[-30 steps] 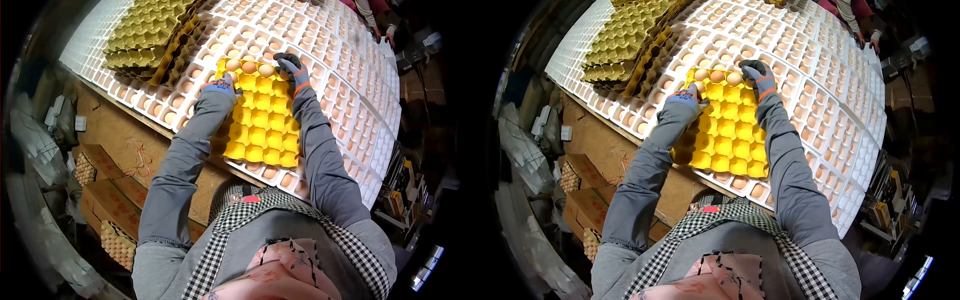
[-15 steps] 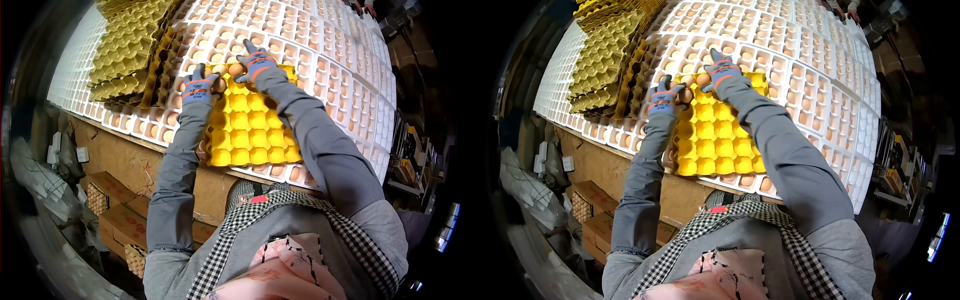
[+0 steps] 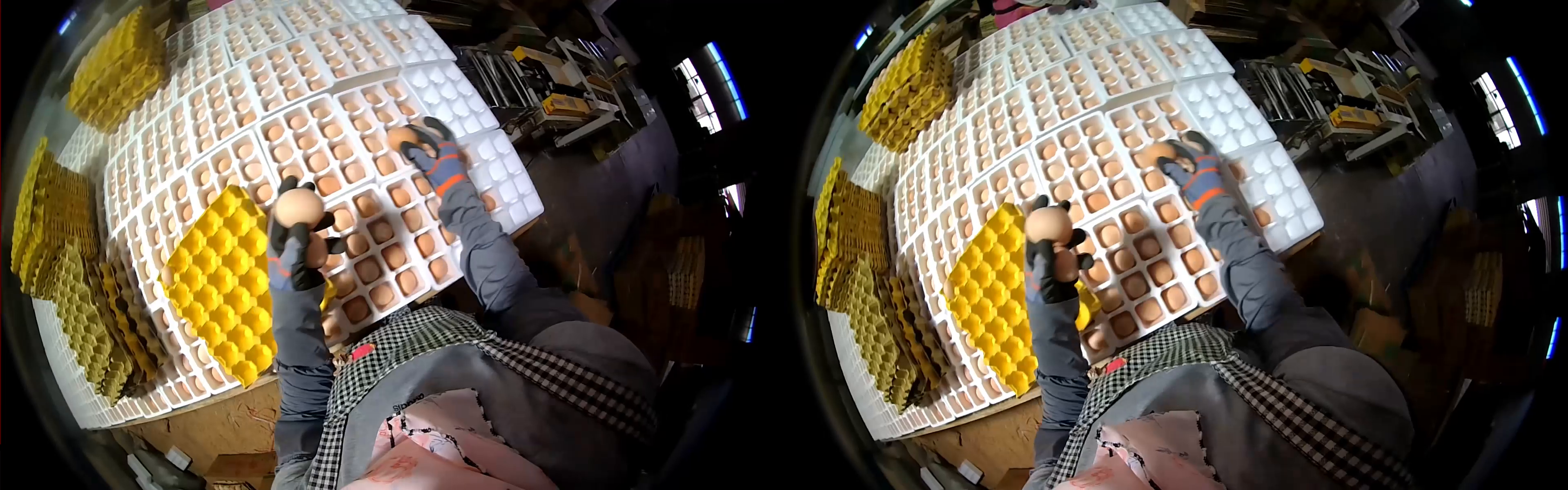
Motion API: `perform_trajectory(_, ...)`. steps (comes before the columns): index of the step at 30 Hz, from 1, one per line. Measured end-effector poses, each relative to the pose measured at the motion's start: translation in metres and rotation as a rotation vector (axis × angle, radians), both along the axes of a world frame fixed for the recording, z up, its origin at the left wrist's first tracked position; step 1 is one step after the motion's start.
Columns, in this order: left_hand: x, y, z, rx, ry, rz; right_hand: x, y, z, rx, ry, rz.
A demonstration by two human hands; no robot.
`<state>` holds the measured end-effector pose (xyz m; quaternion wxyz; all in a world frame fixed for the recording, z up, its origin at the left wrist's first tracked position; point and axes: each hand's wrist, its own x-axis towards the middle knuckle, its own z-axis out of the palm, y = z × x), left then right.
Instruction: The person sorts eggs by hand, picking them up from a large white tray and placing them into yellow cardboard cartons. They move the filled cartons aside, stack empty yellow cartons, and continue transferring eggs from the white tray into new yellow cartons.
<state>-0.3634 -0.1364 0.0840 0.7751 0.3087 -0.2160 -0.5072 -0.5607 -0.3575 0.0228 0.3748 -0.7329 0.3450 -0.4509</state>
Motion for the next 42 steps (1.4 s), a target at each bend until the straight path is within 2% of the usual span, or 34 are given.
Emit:
perform_trajectory(1, -0.022, -0.025, 0.004, 0.150, -0.039, -0.060, -0.042, -0.034, -0.017, -0.060, 0.137, -0.175)
perform_trajectory(2, -0.045, -0.056, 0.004, 0.229, -0.239, -0.063, -0.071, -0.065, -0.025, -0.121, 0.268, -0.345)
perform_trajectory(4, -0.075, -0.128, -0.037, 0.143, -0.611, -0.084, -0.094, -0.095, -0.004, -0.100, 0.798, -0.447)
perform_trajectory(5, -0.091, -0.166, -0.048, 0.078, -1.162, 0.141, -0.089, -0.100, 0.019, -0.044, 1.163, -0.354)
perform_trajectory(6, -0.105, -0.204, -0.057, 0.184, -1.266, 0.076, -0.090, -0.121, 0.009, 0.122, 1.268, -0.219)
perform_trajectory(7, -0.118, -0.236, -0.058, 0.206, -1.522, 0.116, -0.096, -0.134, 0.002, 0.120, 1.069, -0.198)
perform_trajectory(9, -0.140, -0.294, -0.061, 0.301, -1.684, 0.113, -0.105, -0.161, -0.006, 0.031, 0.704, -0.221)
perform_trajectory(10, -0.146, -0.316, -0.062, 0.372, -1.735, 0.072, -0.106, -0.175, -0.009, -0.055, 0.626, -0.252)
perform_trajectory(11, -0.149, -0.333, -0.065, 0.414, -1.860, 0.034, -0.107, -0.190, -0.016, -0.114, 0.750, -0.231)
perform_trajectory(12, -0.153, -0.339, -0.071, 0.423, -1.869, 0.024, -0.106, -0.204, -0.021, -0.172, 0.873, -0.209)
perform_trajectory(14, -0.155, -0.361, -0.060, 0.603, -1.922, -0.219, -0.091, -0.230, -0.015, -0.138, 0.891, -0.143)
perform_trajectory(15, -0.151, -0.367, -0.060, 0.586, -1.841, -0.101, -0.082, -0.239, -0.012, -0.098, 0.917, -0.077)
perform_trajectory(16, -0.144, -0.370, -0.065, 0.567, -1.762, 0.012, -0.078, -0.246, -0.014, -0.150, 0.614, -0.060)
perform_trajectory(18, -0.133, -0.386, -0.067, 0.382, -1.582, 0.191, -0.063, -0.268, -0.023, -0.351, 0.493, -0.056)
perform_trajectory(19, -0.127, -0.400, -0.060, 0.547, -1.729, -0.122, -0.053, -0.281, -0.044, -0.380, 0.668, -0.029)
perform_trajectory(20, -0.115, -0.419, -0.079, 0.606, -1.950, -0.283, -0.052, -0.280, -0.060, -0.433, 0.919, -0.054)
perform_trajectory(22, -0.113, -0.442, -0.032, 0.838, -1.827, -0.568, -0.062, -0.287, -0.060, -0.534, 0.802, -0.113)
perform_trajectory(23, -0.110, -0.454, -0.053, 0.618, -1.720, -0.167, -0.073, -0.292, -0.057, -0.535, 0.800, -0.118)
perform_trajectory(24, -0.107, -0.463, -0.074, 0.399, -1.557, 0.215, -0.088, -0.297, -0.052, -0.399, 0.501, -0.136)
perform_trajectory(25, -0.103, -0.471, -0.069, 0.297, -1.545, 0.251, -0.103, -0.301, -0.051, -0.258, 0.205, -0.149)
perform_trajectory(26, -0.092, -0.501, -0.119, 0.122, -1.721, 0.410, -0.113, -0.319, -0.087, -0.177, 0.034, -0.233)
perform_trajectory(28, -0.082, -0.509, -0.113, 0.241, -2.135, 0.071, -0.141, -0.347, -0.130, -0.049, 0.337, -0.399)
perform_trajectory(29, -0.078, -0.511, -0.109, 0.353, -1.975, -0.129, -0.144, -0.347, -0.132, 0.020, 0.457, -0.455)
perform_trajectory(31, -0.083, -0.468, -0.107, 0.208, -1.628, 0.078, -0.145, -0.342, -0.128, 0.116, 0.564, -0.475)
perform_trajectory(32, -0.081, -0.436, -0.101, 0.130, -1.593, 0.134, -0.140, -0.340, -0.133, 0.183, 0.584, -0.445)
perform_trajectory(34, -0.078, -0.356, -0.098, 0.142, -1.290, 0.157, -0.128, -0.351, -0.144, 0.299, 0.604, -0.318)
perform_trajectory(36, -0.078, -0.248, -0.065, 0.237, -1.307, 0.323, -0.122, -0.376, -0.160, 0.394, 0.640, -0.176)
perform_trajectory(38, -0.066, -0.144, -0.034, 0.324, -1.346, 0.437, -0.076, -0.319, -0.103, -0.147, 1.228, -0.417)
perform_trajectory(39, -0.053, -0.098, -0.028, 0.414, -1.420, 0.520, -0.030, -0.275, -0.055, -0.331, 1.126, -0.348)
perform_trajectory(40, -0.044, -0.055, -0.027, 0.465, -1.375, 0.696, 0.017, -0.218, -0.017, -0.506, 1.022, -0.282)
perform_trajectory(41, -0.027, -0.011, -0.030, 0.651, -1.372, 0.774, 0.070, -0.173, -0.001, -0.467, 0.665, 0.021)
perform_trajectory(42, -0.011, 0.029, -0.040, 0.766, -1.356, 0.942, 0.130, -0.127, -0.013, -0.308, 0.221, 0.407)
